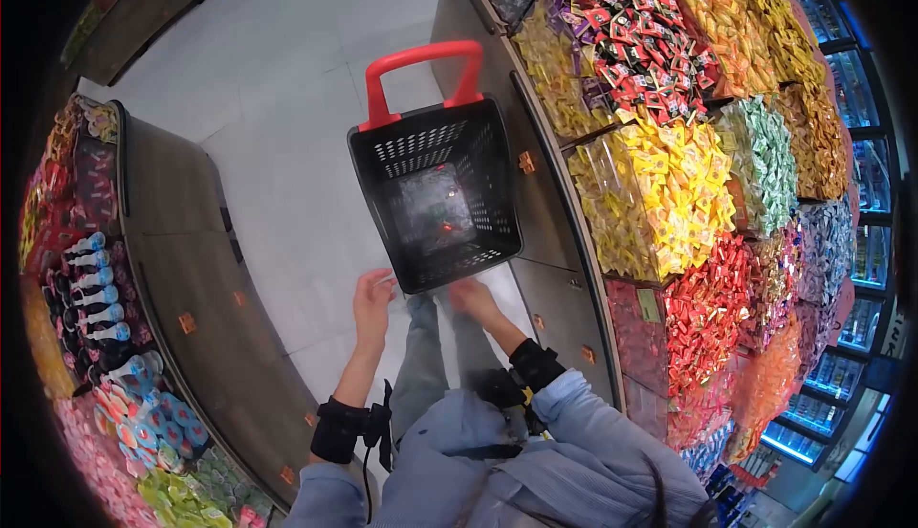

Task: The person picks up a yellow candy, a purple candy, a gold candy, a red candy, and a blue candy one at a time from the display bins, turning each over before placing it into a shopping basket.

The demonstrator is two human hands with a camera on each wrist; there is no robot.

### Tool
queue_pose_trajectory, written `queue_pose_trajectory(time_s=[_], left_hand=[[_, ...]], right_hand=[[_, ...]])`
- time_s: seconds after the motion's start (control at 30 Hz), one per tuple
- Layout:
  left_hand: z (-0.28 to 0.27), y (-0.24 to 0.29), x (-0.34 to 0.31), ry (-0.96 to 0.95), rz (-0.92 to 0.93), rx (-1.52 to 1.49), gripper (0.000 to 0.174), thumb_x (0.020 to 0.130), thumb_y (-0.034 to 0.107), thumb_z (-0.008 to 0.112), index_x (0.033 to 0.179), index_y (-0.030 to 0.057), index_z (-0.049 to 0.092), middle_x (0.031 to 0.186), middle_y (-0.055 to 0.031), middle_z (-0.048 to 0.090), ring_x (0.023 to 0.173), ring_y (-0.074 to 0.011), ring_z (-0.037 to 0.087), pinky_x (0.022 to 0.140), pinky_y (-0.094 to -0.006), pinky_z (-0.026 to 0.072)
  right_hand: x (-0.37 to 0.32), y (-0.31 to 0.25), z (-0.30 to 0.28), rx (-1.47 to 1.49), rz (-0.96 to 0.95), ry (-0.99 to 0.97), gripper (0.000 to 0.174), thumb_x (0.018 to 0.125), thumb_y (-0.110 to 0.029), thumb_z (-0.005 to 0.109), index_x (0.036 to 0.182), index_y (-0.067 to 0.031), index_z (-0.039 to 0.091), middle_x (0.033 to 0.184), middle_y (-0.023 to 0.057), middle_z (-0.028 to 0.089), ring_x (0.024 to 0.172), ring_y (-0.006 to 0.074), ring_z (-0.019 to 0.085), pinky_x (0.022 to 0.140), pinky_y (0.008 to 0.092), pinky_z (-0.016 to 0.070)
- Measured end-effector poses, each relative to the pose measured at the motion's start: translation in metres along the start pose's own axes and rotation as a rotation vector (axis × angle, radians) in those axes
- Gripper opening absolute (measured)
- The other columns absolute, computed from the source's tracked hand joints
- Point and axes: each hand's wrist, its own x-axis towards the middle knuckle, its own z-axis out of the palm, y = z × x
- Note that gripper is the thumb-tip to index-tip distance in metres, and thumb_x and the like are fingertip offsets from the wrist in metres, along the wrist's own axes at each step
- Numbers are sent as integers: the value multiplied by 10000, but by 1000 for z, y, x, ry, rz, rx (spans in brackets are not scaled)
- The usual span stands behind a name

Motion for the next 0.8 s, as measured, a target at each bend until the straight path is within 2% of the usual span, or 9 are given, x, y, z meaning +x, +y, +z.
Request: queue_pose_trajectory(time_s=[0.27, 0.37, 0.47, 0.57, 0.67, 0.8], left_hand=[[-20, -28, -2, 0, -96, 43, 194, 835, 85, 449, 1026, 55, 469, 1082, -64, 509, 960, -157, 517, 772, -273, 417], [-21, -33, -2, 21, -106, 43, 200, 840, 65, 440, 1037, 35, 457, 1070, -78, 508, 942, -167, 530, 757, -273, 429], [-20, -37, 1, 34, -101, 46, 198, 845, 57, 433, 1040, 25, 450, 1064, -86, 507, 933, -173, 536, 745, -272, 435], [-18, -44, 4, 32, -124, 44, 187, 845, 71, 440, 1029, 44, 463, 1077, -75, 507, 946, -164, 525, 765, -276, 424], [-12, -56, 10, 23, -132, 46, 180, 845, 75, 443, 1022, 54, 471, 1083, -70, 509, 951, -161, 520, 774, -279, 420], [-2, -81, 24, 22, -139, 51, 172, 849, 70, 437, 1017, 54, 474, 1073, -73, 513, 947, -165, 520, 772, -281, 422]], right_hand=[[41, 37, 6, -26, 118, 35, 142, 815, -149, 537, 901, -40, 567, 756, 52, 581, 623, 134, 565, 528, 252, 480], [56, 52, 0, 36, 91, -2, 142, 802, -155, 550, 876, -33, 550, 757, 68, 575, 594, 144, 576, 550, 270, 510], [91, 87, -13, 280, 85, -87, 146, 803, -155, 547, 884, -34, 553, 762, 73, 578, 609, 150, 579, 553, 272, 509], [85, 51, -5, 152, 183, 35, 151, 800, -150, 548, 892, -30, 555, 770, 80, 580, 619, 160, 580, 563, 279, 512], [93, 39, -11, 138, 169, 40, 141, 792, -128, 554, 890, -26, 557, 773, 82, 581, 619, 169, 581, 568, 291, 514], [124, 51, -29, 139, 188, 86, 146, 770, -79, 554, 903, -19, 561, 782, 87, 585, 627, 175, 582, 577, 306, 518]])
